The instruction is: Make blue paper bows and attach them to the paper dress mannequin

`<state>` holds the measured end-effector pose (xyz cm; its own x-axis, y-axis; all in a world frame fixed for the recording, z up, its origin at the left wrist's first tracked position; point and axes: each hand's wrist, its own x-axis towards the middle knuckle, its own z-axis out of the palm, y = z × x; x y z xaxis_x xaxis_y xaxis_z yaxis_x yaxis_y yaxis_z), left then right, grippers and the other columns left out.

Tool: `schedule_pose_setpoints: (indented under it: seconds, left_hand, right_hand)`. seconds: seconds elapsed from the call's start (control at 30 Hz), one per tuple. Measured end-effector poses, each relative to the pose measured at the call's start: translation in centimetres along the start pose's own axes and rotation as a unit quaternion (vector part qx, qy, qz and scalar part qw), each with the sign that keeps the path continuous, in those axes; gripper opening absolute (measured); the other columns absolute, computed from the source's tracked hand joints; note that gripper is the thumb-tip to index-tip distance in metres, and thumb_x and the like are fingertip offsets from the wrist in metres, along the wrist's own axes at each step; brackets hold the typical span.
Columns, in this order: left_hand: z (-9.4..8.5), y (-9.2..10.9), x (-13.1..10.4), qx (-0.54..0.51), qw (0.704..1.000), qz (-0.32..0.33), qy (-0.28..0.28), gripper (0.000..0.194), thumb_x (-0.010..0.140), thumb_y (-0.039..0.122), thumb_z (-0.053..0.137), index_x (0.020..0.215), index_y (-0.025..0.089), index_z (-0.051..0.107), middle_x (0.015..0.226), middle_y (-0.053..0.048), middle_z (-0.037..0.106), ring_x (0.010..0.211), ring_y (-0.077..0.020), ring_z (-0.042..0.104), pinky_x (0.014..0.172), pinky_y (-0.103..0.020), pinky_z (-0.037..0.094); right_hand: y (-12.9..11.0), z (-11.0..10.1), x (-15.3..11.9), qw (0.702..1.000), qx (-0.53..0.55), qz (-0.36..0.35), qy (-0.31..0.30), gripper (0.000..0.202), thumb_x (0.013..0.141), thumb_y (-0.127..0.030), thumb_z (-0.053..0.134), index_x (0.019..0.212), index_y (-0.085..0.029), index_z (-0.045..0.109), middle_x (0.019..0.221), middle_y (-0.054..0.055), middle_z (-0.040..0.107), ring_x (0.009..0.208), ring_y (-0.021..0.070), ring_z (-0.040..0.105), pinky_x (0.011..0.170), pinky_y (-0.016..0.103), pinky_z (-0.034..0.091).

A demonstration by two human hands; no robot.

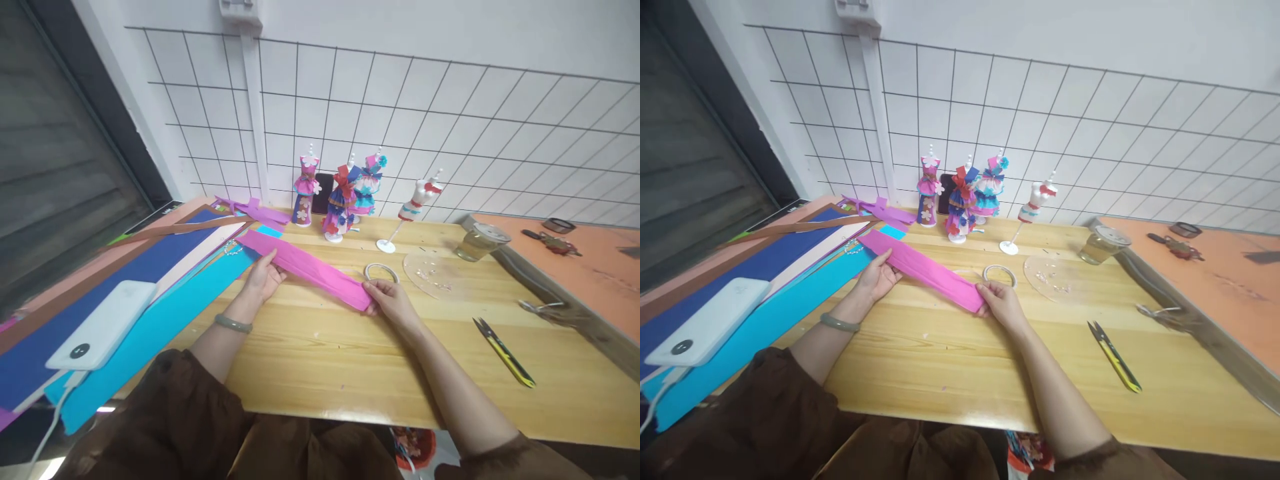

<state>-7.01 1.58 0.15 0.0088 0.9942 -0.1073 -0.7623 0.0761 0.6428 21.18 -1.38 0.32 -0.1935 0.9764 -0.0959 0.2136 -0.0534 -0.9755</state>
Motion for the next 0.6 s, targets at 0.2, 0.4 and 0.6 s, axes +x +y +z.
schedule_pose_setpoints:
  seconds: [0.2, 0.4, 0.6]
  left_hand:
    - [-0.3, 0.3, 0.3, -0.022, 0.999, 0.023, 0.015, 0.017, 0.077, 0.019, 0.05, 0.092, 0.015, 0.057, 0.086, -0.005, 0.066, 0.081, -0.0125, 0.061, 0.079, -0.028, 0.047]
    - [0.6, -0.3, -0.4, 0.012, 1.0, 0.007, -0.025, 0.016, 0.075, 0.016, 0.053, 0.089, 0.013, 0.058, 0.085, -0.007, 0.066, 0.079, -0.0146, 0.062, 0.078, -0.03, 0.048]
    - [1.3, -1.0, -0.8, 0.04, 0.999, -0.018, -0.024, 0.019, 0.072, 0.011, 0.055, 0.09, 0.011, 0.059, 0.09, -0.01, 0.065, 0.084, -0.0182, 0.061, 0.082, -0.034, 0.047]
  right_hand:
    - [-1.6, -1.6, -1.7, 0.981, -0.05, 0.069, -0.177, 0.035, 0.073, -0.047, 0.054, 0.082, -0.013, 0.058, 0.046, 0.0, 0.058, 0.034, 0.0083, 0.05, 0.032, 0.017, 0.034]
    - [-2.4, -1.8, -2.2, 0.957, -0.077, 0.059, -0.273, 0.046, 0.07, -0.042, 0.059, 0.106, -0.013, 0.056, 0.052, -0.003, 0.056, 0.035, 0.0033, 0.039, 0.033, 0.016, 0.027]
    - [-1.7, 0.5, -1.8, 0.958, -0.085, 0.045, -0.271, 0.038, 0.066, -0.043, 0.062, 0.09, -0.013, 0.062, 0.059, -0.002, 0.056, 0.041, 0.0039, 0.04, 0.037, 0.016, 0.031]
